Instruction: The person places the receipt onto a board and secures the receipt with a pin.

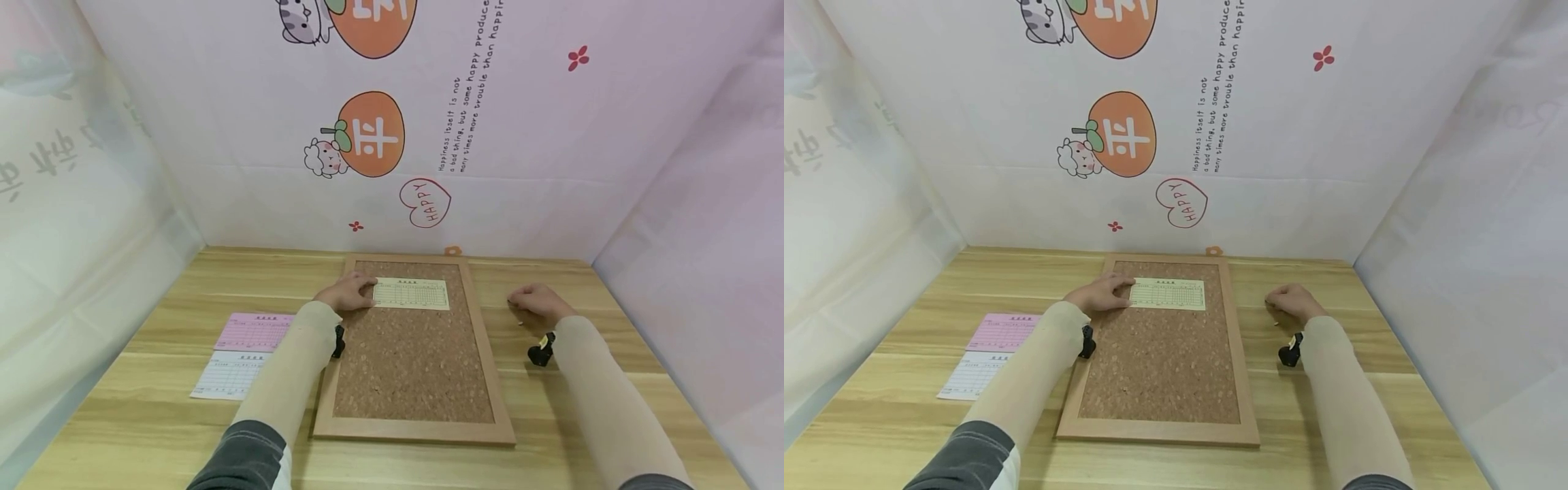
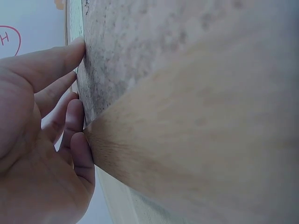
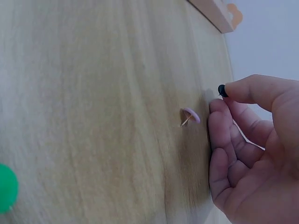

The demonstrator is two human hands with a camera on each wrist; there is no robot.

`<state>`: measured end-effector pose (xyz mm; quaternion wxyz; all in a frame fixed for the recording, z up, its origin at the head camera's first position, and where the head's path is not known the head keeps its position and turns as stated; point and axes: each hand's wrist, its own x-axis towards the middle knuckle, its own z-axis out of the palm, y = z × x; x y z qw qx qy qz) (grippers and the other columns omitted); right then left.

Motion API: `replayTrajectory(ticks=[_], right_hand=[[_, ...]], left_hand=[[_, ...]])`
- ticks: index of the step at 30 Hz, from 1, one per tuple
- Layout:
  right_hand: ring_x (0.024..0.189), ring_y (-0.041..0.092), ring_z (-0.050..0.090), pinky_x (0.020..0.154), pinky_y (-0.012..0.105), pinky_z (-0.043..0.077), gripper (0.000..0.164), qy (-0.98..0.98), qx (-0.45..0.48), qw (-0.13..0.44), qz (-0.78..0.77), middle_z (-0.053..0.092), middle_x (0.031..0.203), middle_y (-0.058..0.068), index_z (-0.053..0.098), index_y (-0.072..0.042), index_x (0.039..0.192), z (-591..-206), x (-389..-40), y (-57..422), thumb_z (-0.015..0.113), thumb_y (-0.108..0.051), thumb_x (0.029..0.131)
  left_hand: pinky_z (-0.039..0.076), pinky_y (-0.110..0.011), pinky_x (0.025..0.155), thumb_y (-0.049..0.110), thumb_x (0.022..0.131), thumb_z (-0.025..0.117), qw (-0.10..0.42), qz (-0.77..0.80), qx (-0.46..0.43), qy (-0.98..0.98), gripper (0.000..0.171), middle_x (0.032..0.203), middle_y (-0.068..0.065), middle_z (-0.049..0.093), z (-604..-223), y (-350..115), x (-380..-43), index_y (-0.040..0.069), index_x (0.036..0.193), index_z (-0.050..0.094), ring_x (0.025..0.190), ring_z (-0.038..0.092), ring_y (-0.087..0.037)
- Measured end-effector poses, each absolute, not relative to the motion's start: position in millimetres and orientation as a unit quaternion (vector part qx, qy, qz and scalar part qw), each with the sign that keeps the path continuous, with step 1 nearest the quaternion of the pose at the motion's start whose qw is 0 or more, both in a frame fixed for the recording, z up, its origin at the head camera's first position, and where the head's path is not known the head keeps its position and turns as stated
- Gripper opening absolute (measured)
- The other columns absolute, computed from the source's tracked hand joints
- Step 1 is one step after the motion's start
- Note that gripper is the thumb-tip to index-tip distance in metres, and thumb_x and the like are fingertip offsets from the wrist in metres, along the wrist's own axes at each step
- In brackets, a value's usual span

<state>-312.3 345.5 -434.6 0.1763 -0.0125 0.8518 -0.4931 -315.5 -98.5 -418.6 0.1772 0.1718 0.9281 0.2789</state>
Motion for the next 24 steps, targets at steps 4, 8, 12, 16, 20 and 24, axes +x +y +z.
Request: replayTrajectory(ticks=[4, 8, 12, 16, 20, 24], right_hand=[[0.063, 0.014, 0.043, 0.063, 0.033, 0.047, 0.022, 0.846, -0.012, 0.188, -0.499, 0.047, 0.071, 0.001, 0.058, 0.001, 0.087, -436.9, -313.9, 347.4, 0.055, -0.015, 0.102], [0.076, 0.015, 0.052, 0.068, 0.033, 0.052, 0.024, 0.855, -0.025, 0.181, -0.485, 0.056, 0.084, 0.004, 0.063, 0.007, 0.103, -437.6, -314.0, 349.2, 0.055, -0.016, 0.102], [0.085, 0.016, 0.055, 0.071, 0.033, 0.053, 0.033, 0.863, -0.026, 0.174, -0.474, 0.061, 0.097, 0.008, 0.062, 0.013, 0.117, -437.1, -314.3, 350.6, 0.054, -0.017, 0.103], [0.085, 0.015, 0.055, 0.072, 0.030, 0.051, 0.034, 0.869, -0.026, 0.168, -0.465, 0.062, 0.095, 0.006, 0.062, 0.012, 0.116, -435.5, -314.8, 351.1, 0.055, -0.018, 0.103], [0.086, 0.015, 0.055, 0.075, 0.028, 0.048, 0.035, 0.875, -0.029, 0.161, -0.455, 0.064, 0.092, 0.003, 0.064, 0.011, 0.117, -435.4, -316.0, 351.0, 0.057, -0.020, 0.102], [0.090, 0.015, 0.057, 0.080, 0.028, 0.047, 0.041, 0.875, -0.028, 0.160, -0.457, 0.067, 0.100, 0.006, 0.060, 0.013, 0.126, -436.6, -316.7, 351.7, 0.057, -0.021, 0.103]], left_hand=[[0.026, -0.054, 0.114, 0.023, 0.102, 0.060, 0.179, 0.281, 0.172, 0.927, 0.058, 0.162, -0.016, 0.020, -420.6, -98.7, -316.7, 0.010, 0.155, 0.038, 0.147, 0.020, -0.036], [0.026, -0.053, 0.114, 0.024, 0.102, 0.061, 0.179, 0.282, 0.173, 0.927, 0.059, 0.162, -0.016, 0.020, -421.5, -98.7, -317.5, 0.010, 0.155, 0.038, 0.147, 0.021, -0.036], [0.026, -0.053, 0.114, 0.024, 0.102, 0.061, 0.179, 0.283, 0.172, 0.926, 0.059, 0.162, -0.015, 0.020, -420.7, -98.9, -317.5, 0.011, 0.155, 0.038, 0.147, 0.021, -0.035], [0.027, -0.054, 0.114, 0.023, 0.102, 0.060, 0.177, 0.281, 0.174, 0.927, 0.059, 0.161, -0.016, 0.020, -421.2, -99.5, -318.2, 0.010, 0.155, 0.038, 0.147, 0.021, -0.036], [0.027, -0.053, 0.114, 0.024, 0.102, 0.061, 0.178, 0.280, 0.174, 0.927, 0.059, 0.161, -0.017, 0.020, -421.8, -99.4, -319.9, 0.010, 0.155, 0.038, 0.146, 0.021, -0.036], [0.026, -0.053, 0.114, 0.023, 0.102, 0.061, 0.179, 0.280, 0.174, 0.927, 0.059, 0.162, -0.017, 0.019, -421.9, -99.4, -320.0, 0.010, 0.155, 0.037, 0.147, 0.020, -0.036]])
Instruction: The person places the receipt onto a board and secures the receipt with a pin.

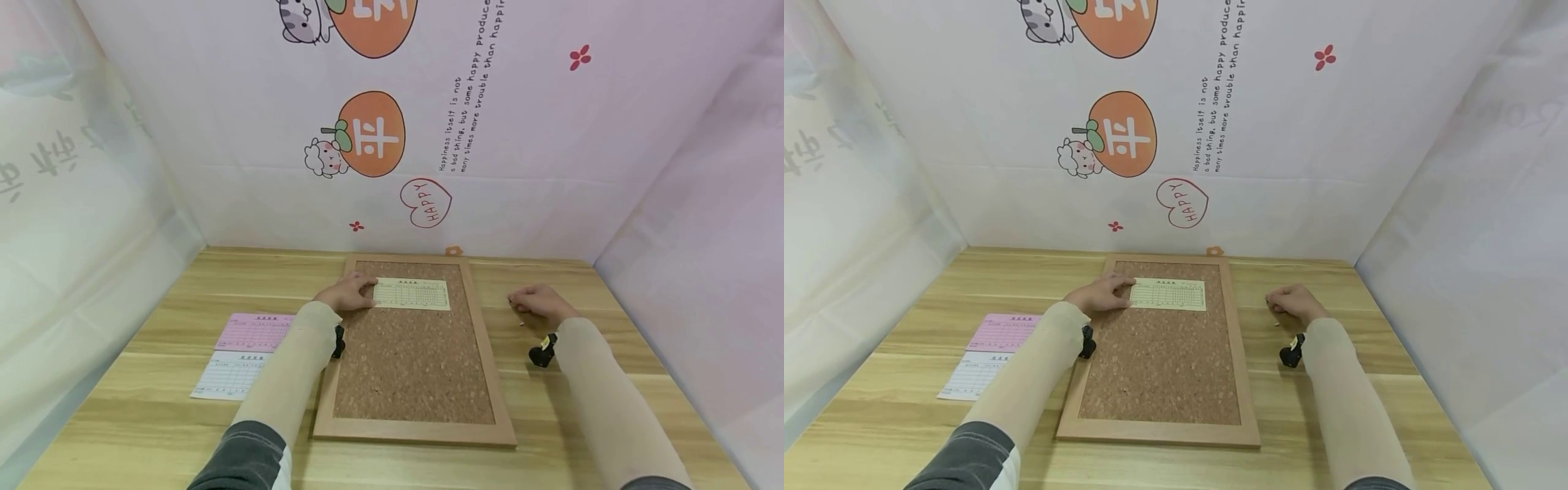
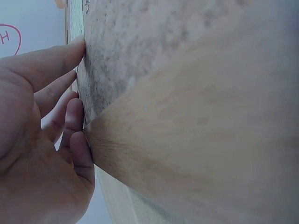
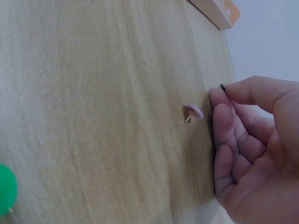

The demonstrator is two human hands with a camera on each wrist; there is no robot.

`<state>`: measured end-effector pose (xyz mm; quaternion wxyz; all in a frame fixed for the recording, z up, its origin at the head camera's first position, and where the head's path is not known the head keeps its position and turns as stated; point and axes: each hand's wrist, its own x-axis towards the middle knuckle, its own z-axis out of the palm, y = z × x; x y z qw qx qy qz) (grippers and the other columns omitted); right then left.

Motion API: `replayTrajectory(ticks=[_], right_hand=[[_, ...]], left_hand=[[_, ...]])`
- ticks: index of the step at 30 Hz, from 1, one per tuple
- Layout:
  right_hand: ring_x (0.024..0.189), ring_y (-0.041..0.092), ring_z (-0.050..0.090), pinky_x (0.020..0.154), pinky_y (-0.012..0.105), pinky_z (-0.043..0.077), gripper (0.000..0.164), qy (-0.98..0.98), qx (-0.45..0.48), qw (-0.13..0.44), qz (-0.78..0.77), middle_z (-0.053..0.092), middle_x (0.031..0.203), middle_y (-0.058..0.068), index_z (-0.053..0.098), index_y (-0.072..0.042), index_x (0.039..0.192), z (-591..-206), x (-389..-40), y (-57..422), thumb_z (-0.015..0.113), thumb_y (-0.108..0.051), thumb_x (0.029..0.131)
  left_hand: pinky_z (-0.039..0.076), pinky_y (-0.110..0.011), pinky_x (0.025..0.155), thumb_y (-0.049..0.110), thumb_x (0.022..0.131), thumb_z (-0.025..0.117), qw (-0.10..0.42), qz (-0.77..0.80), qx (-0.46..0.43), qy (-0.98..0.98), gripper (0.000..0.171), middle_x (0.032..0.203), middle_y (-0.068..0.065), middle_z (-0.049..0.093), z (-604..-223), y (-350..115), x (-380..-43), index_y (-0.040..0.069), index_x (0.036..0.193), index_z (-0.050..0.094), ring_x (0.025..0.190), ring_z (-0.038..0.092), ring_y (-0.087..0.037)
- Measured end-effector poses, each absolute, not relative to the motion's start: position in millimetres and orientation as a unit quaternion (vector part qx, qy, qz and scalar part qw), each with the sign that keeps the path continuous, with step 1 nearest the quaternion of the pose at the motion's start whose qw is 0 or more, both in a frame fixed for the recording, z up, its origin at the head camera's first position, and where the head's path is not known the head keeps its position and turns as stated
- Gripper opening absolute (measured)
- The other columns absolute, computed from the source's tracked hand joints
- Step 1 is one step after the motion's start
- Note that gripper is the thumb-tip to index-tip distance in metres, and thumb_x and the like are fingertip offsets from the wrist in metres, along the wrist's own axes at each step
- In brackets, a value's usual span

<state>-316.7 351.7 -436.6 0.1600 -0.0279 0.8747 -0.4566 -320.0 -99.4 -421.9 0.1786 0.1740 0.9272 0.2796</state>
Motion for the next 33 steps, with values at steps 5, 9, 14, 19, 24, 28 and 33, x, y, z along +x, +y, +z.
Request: replayTrajectory(ticks=[5, 9, 14, 19, 24, 28, 33], right_hand=[[0.093, 0.015, 0.058, 0.085, 0.029, 0.047, 0.043, 0.875, -0.033, 0.158, -0.456, 0.068, 0.106, 0.008, 0.059, 0.014, 0.128, -435, -316, 352, 0.057, -0.021, 0.103], [0.091, 0.016, 0.057, 0.083, 0.029, 0.047, 0.041, 0.872, -0.035, 0.164, -0.459, 0.066, 0.099, 0.006, 0.060, 0.013, 0.125, -434, -316, 352, 0.057, -0.021, 0.103], [0.097, 0.017, 0.058, 0.087, 0.032, 0.047, 0.046, 0.875, -0.034, 0.176, -0.451, 0.066, 0.110, 0.009, 0.055, 0.012, 0.133, -429, -315, 351, 0.055, -0.024, 0.104], [0.096, 0.017, 0.058, 0.090, 0.034, 0.047, 0.047, 0.868, -0.036, 0.182, -0.461, 0.066, 0.108, 0.010, 0.052, 0.013, 0.134, -426, -317, 350, 0.054, -0.023, 0.104], [0.090, 0.012, 0.059, 0.088, 0.030, 0.049, 0.047, 0.866, -0.051, 0.180, -0.463, 0.065, 0.101, 0.007, 0.050, 0.016, 0.136, -424, -323, 349, 0.050, -0.020, 0.105], [0.069, 0.011, 0.048, 0.076, 0.028, 0.046, 0.047, 0.861, -0.065, 0.186, -0.468, 0.055, 0.078, 0.003, 0.048, 0.016, 0.138, -422, -326, 347, 0.049, -0.019, 0.106], [0.070, 0.013, 0.044, 0.081, 0.030, 0.048, 0.048, 0.849, -0.074, 0.195, -0.485, 0.048, 0.077, 0.002, 0.046, 0.017, 0.138, -418, -327, 342, 0.049, -0.019, 0.106]], left_hand=[[0.026, -0.054, 0.114, 0.023, 0.102, 0.061, 0.177, 0.282, 0.174, 0.927, 0.059, 0.162, -0.017, 0.020, -421, -100, -319, 0.010, 0.154, 0.039, 0.147, 0.020, -0.036], [0.025, -0.051, 0.115, 0.027, 0.102, 0.060, 0.184, 0.270, 0.170, 0.930, 0.060, 0.163, -0.014, 0.018, -425, -101, -325, 0.014, 0.155, 0.037, 0.148, 0.018, -0.033], [0.025, -0.050, 0.115, 0.027, 0.101, 0.062, 0.181, 0.272, 0.173, 0.929, 0.060, 0.162, -0.014, 0.019, -430, -101, -329, 0.015, 0.155, 0.039, 0.148, 0.019, -0.032], [0.027, -0.050, 0.114, 0.025, 0.101, 0.061, 0.181, 0.279, 0.176, 0.927, 0.059, 0.161, -0.015, 0.020, -427, -101, -325, 0.012, 0.155, 0.038, 0.146, 0.022, -0.033], [0.028, -0.052, 0.113, 0.024, 0.100, 0.062, 0.179, 0.294, 0.173, 0.923, 0.059, 0.160, -0.015, 0.022, -424, -101, -322, 0.011, 0.154, 0.040, 0.145, 0.024, -0.035], [0.029, -0.054, 0.112, 0.026, 0.099, 0.064, 0.177, 0.294, 0.179, 0.922, 0.059, 0.159, -0.016, 0.024, -426, -102, -325, 0.011, 0.153, 0.042, 0.144, 0.025, -0.036], [0.029, -0.053, 0.112, 0.026, 0.100, 0.063, 0.183, 0.291, 0.172, 0.923, 0.058, 0.159, -0.016, 0.023, -422, -100, -322, 0.012, 0.153, 0.042, 0.145, 0.025, -0.036]])
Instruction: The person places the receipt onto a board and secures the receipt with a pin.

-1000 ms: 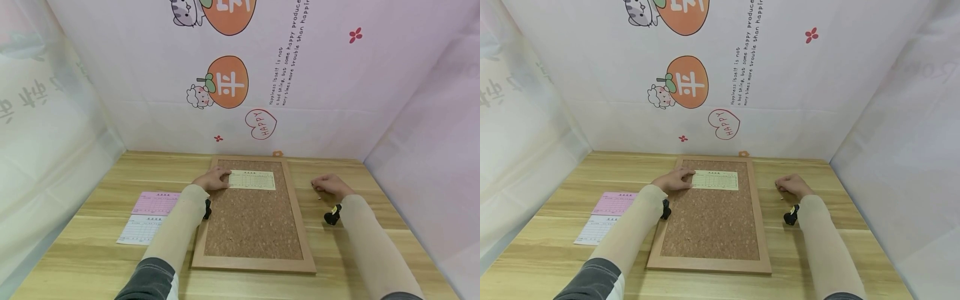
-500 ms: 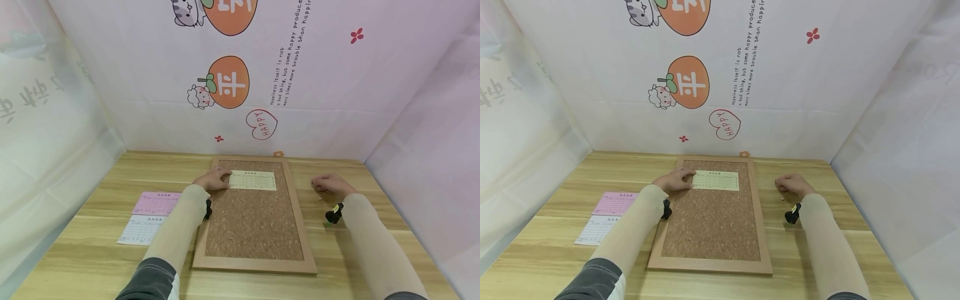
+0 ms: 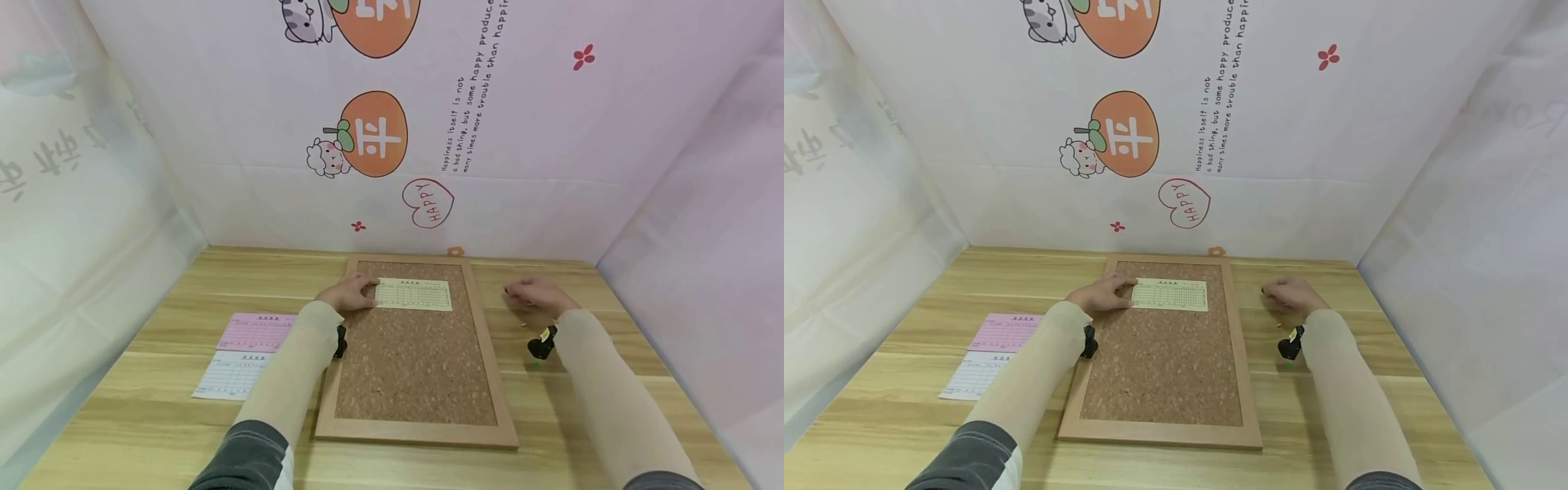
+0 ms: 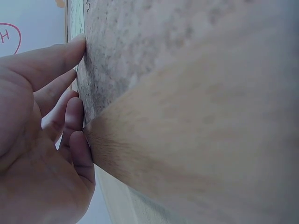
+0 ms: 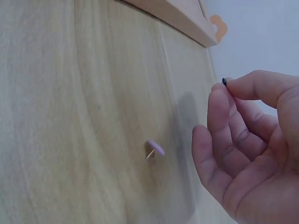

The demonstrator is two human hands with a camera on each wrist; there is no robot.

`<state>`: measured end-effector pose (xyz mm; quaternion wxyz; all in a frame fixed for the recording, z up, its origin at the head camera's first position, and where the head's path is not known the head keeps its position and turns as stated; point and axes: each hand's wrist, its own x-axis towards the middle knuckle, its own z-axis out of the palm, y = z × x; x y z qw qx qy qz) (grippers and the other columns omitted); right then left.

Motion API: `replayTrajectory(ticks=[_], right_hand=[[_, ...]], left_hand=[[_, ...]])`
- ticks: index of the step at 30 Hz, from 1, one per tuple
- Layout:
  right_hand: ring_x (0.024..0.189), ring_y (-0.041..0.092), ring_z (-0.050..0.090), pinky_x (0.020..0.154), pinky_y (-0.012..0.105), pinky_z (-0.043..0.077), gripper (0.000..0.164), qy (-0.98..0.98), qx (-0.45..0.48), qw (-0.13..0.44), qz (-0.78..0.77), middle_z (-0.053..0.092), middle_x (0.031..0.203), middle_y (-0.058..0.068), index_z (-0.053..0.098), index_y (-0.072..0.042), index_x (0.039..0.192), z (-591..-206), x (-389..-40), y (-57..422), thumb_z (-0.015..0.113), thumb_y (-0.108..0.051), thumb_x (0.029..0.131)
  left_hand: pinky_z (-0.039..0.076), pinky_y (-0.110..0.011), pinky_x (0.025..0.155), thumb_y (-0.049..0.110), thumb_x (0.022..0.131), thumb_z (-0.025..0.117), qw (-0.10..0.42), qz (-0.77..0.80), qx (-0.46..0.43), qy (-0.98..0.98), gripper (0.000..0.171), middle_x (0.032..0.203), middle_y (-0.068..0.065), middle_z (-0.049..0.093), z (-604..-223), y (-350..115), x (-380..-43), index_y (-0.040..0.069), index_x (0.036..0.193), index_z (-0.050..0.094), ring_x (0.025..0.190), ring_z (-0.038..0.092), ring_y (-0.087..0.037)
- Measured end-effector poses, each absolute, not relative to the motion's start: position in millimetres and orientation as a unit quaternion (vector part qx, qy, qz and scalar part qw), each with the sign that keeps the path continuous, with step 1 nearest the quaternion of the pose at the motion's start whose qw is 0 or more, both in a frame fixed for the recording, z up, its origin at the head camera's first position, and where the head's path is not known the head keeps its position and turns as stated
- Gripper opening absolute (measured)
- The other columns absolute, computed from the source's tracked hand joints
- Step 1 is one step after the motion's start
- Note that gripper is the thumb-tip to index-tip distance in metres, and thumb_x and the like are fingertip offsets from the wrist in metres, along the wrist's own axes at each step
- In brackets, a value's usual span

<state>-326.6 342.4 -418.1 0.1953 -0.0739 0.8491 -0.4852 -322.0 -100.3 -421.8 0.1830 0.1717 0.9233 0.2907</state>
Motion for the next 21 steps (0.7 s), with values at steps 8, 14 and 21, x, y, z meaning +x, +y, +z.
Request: replayTrajectory(ticks=[8, 14, 21], right_hand=[[0.098, 0.016, 0.059, 0.100, 0.044, 0.046, 0.055, 0.851, -0.063, 0.201, -0.481, 0.062, 0.111, 0.010, 0.042, 0.014, 0.143, -412, -329, 335, 0.050, -0.027, 0.106], [0.115, 0.031, 0.058, 0.102, 0.049, 0.044, 0.054, 0.850, -0.071, 0.197, -0.484, 0.057, 0.129, 0.026, 0.042, 0.014, 0.143, -407, -328, 321, 0.050, -0.024, 0.106], [0.123, 0.037, 0.051, 0.105, 0.051, 0.041, 0.052, 0.847, -0.075, 0.207, -0.484, 0.049, 0.136, 0.031, 0.042, 0.013, 0.143, -404, -333, 301, 0.047, -0.023, 0.107]], left_hand=[[0.029, -0.052, 0.112, 0.024, 0.101, 0.062, 0.178, 0.291, 0.172, 0.924, 0.059, 0.160, -0.015, 0.022, -422, -100, -320, 0.011, 0.154, 0.040, 0.144, 0.026, -0.034], [0.030, -0.051, 0.112, 0.023, 0.101, 0.062, 0.178, 0.294, 0.171, 0.924, 0.058, 0.160, -0.015, 0.023, -423, -101, -322, 0.012, 0.153, 0.040, 0.144, 0.026, -0.034], [0.032, -0.049, 0.111, 0.022, 0.102, 0.061, 0.181, 0.292, 0.172, 0.923, 0.057, 0.158, -0.015, 0.025, -423, -101, -322, 0.012, 0.154, 0.039, 0.141, 0.030, -0.033]])
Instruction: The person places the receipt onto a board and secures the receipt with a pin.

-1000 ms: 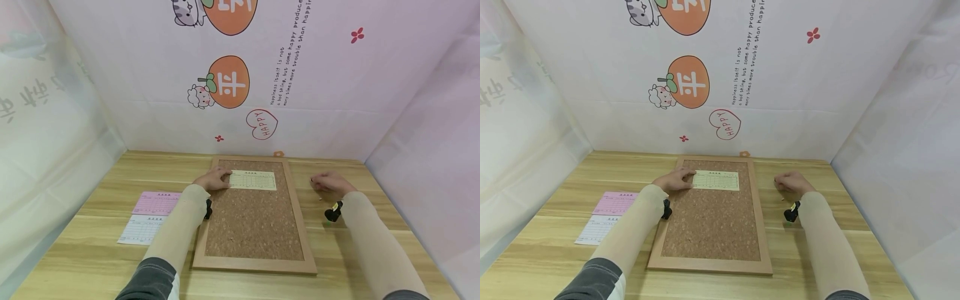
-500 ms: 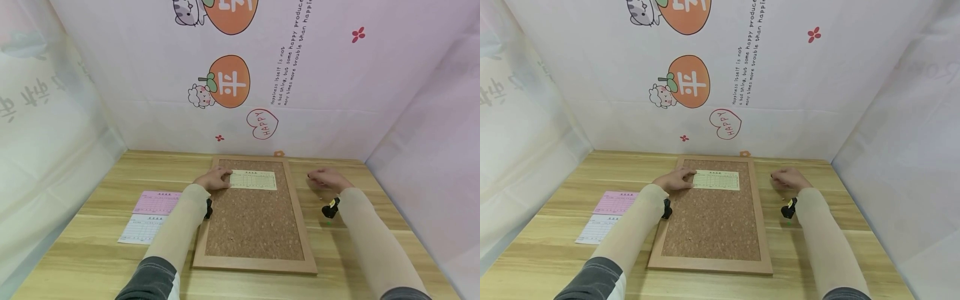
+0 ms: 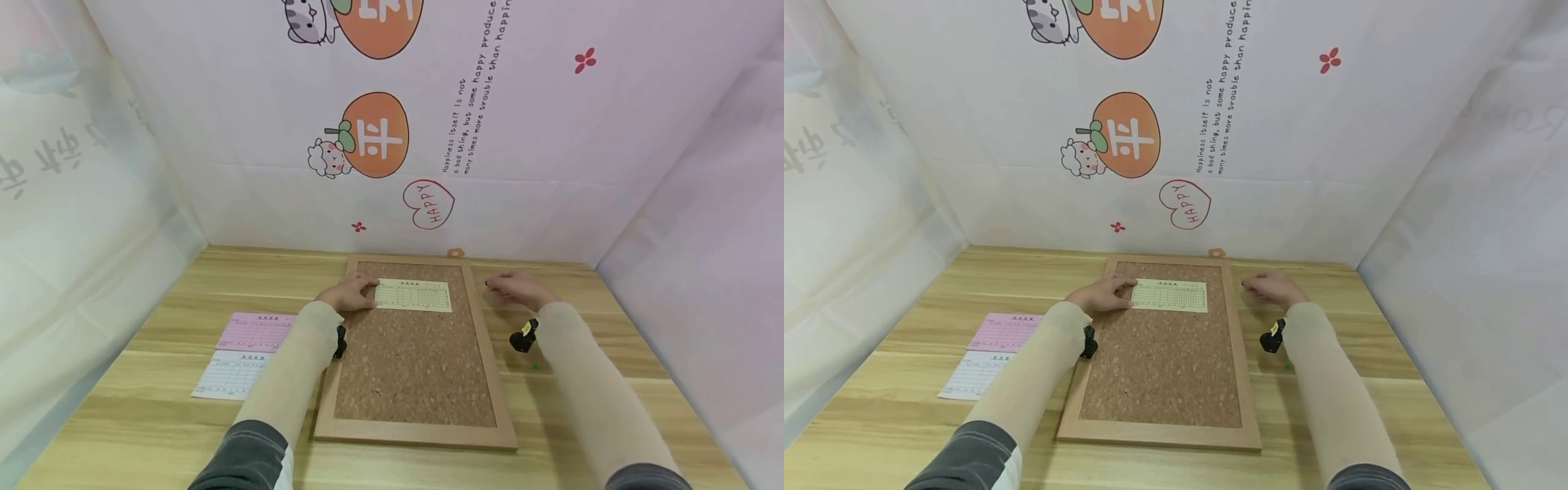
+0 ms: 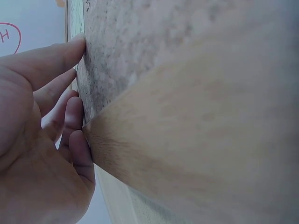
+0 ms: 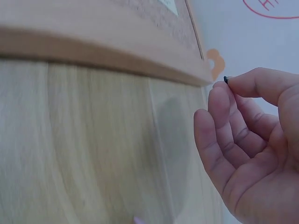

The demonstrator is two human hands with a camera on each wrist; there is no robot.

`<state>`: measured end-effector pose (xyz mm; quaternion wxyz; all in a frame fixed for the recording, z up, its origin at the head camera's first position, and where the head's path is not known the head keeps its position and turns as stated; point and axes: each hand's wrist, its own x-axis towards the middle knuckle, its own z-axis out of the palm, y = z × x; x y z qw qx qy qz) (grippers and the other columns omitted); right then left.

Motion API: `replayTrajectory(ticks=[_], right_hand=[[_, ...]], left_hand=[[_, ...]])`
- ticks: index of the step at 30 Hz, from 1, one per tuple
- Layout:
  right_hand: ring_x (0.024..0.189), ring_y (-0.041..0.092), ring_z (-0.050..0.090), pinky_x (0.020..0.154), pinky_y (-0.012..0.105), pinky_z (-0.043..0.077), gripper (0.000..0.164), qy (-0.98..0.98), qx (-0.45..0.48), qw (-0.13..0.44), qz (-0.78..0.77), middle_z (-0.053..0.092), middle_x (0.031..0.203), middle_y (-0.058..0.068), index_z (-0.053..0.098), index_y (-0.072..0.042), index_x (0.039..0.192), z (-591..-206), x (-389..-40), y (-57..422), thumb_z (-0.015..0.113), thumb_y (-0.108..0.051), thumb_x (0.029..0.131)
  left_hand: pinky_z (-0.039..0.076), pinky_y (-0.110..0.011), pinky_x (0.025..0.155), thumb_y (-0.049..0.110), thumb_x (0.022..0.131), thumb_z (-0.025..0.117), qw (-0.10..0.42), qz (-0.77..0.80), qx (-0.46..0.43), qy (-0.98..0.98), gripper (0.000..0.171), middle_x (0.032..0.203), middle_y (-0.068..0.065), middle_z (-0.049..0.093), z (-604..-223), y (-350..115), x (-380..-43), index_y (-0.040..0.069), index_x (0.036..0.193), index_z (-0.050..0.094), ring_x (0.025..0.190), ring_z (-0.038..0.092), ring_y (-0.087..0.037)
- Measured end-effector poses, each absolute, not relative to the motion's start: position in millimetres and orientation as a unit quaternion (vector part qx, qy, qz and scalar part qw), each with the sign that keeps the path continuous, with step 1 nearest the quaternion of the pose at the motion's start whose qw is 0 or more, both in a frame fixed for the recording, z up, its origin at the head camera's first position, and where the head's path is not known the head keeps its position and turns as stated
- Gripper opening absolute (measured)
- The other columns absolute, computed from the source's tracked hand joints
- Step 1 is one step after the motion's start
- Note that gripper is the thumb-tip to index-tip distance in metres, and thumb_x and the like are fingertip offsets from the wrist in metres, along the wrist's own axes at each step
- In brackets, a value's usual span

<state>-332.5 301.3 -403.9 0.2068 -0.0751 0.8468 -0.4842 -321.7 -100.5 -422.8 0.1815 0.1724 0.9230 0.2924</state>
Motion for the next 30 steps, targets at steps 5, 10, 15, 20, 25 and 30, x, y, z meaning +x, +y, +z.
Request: replayTrajectory(ticks=[5, 10, 15, 20, 25, 30], right_hand=[[0.123, 0.038, 0.051, 0.105, 0.050, 0.042, 0.052, 0.853, -0.082, 0.201, -0.475, 0.051, 0.136, 0.030, 0.044, 0.013, 0.142, -403, -339, 285, 0.049, -0.024, 0.106], [0.117, 0.034, 0.056, 0.103, 0.048, 0.044, 0.048, 0.851, -0.091, 0.201, -0.476, 0.056, 0.130, 0.029, 0.048, 0.014, 0.138, -407, -345, 269, 0.049, -0.021, 0.105], [0.110, 0.028, 0.059, 0.099, 0.041, 0.048, 0.044, 0.842, -0.085, 0.199, -0.494, 0.058, 0.128, 0.028, 0.050, 0.014, 0.135, -410, -350, 256, 0.051, -0.018, 0.105], [0.108, 0.027, 0.060, 0.098, 0.040, 0.049, 0.043, 0.830, -0.087, 0.201, -0.514, 0.057, 0.129, 0.029, 0.050, 0.015, 0.134, -410, -353, 245, 0.051, -0.016, 0.105], [0.100, 0.022, 0.062, 0.096, 0.039, 0.051, 0.041, 0.820, -0.074, 0.215, -0.526, 0.061, 0.121, 0.024, 0.051, 0.016, 0.134, -411, -356, 234, 0.051, -0.013, 0.105], [0.096, 0.018, 0.061, 0.094, 0.037, 0.051, 0.041, 0.820, -0.078, 0.230, -0.518, 0.062, 0.118, 0.020, 0.050, 0.015, 0.135, -407, -356, 220, 0.050, -0.013, 0.105]], left_hand=[[0.032, -0.050, 0.111, 0.022, 0.102, 0.061, 0.180, 0.295, 0.172, 0.923, 0.057, 0.158, -0.016, 0.024, -420, -101, -319, 0.012, 0.154, 0.040, 0.141, 0.029, -0.034], [0.032, -0.050, 0.110, 0.022, 0.101, 0.061, 0.178, 0.293, 0.170, 0.924, 0.056, 0.158, -0.015, 0.026, -422, -100, -320, 0.012, 0.153, 0.041, 0.140, 0.031, -0.034], [0.033, -0.049, 0.110, 0.024, 0.101, 0.062, 0.183, 0.293, 0.168, 0.923, 0.057, 0.157, -0.014, 0.027, -425, -100, -323, 0.014, 0.154, 0.040, 0.139, 0.033, -0.032], [0.033, -0.049, 0.109, 0.024, 0.102, 0.060, 0.182, 0.284, 0.172, 0.926, 0.058, 0.156, -0.015, 0.027, -425, -100, -324, 0.013, 0.154, 0.039, 0.137, 0.033, -0.032], [0.033, -0.049, 0.109, 0.021, 0.102, 0.061, 0.177, 0.293, 0.173, 0.924, 0.056, 0.156, -0.016, 0.027, -419, -100, -320, 0.011, 0.153, 0.041, 0.138, 0.033, -0.033], [0.033, -0.050, 0.110, 0.022, 0.102, 0.061, 0.179, 0.294, 0.177, 0.922, 0.057, 0.157, -0.016, 0.026, -417, -101, -318, 0.010, 0.153, 0.040, 0.138, 0.033, -0.034]])
